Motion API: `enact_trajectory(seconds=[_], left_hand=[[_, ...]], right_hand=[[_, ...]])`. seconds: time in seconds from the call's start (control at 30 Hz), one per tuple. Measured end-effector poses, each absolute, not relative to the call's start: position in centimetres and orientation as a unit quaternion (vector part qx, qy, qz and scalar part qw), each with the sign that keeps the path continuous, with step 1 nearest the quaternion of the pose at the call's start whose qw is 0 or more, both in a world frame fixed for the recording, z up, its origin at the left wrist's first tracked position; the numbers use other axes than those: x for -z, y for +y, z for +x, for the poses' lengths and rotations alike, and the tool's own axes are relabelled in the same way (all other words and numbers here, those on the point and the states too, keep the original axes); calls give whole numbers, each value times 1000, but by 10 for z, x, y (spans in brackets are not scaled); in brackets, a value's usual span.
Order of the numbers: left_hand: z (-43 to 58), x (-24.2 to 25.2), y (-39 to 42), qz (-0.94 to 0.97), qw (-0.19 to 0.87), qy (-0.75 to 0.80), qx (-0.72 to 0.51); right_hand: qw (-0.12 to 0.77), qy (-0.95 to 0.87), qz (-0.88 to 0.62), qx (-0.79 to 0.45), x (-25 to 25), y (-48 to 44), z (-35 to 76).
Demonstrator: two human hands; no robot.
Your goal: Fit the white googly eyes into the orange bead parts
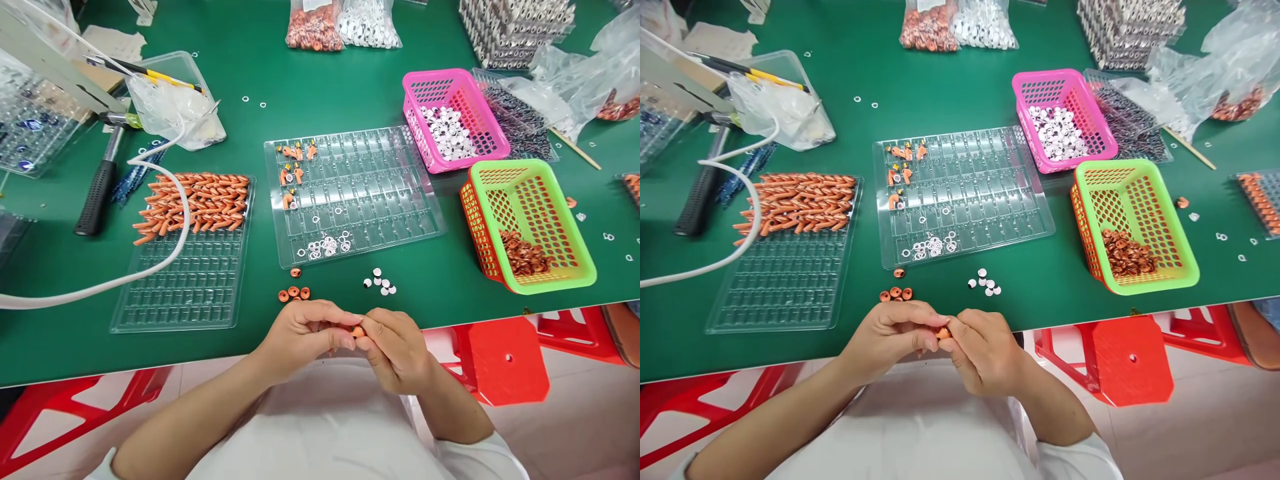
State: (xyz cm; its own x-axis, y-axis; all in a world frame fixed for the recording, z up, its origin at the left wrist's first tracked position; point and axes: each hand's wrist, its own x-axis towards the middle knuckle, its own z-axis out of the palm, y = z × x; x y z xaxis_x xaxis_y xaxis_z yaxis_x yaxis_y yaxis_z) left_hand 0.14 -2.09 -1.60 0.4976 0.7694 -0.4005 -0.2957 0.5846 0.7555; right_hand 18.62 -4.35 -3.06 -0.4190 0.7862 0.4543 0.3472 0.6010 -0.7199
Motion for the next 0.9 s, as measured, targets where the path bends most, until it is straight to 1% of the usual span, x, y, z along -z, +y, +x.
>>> enact_trajectory(seconds=[0.17,0.57,0.9], left_hand=[[2,12,-24,264,833,362,-324],[3,6,-23,306,790,417,-330],[5,6,-24,270,791,435,-336]], right_hand=[[419,-795,-354,-260,29,-43,185],[398,-812,-348,-248,34,-46,186],[390,-814,-354,-246,33,-46,184]])
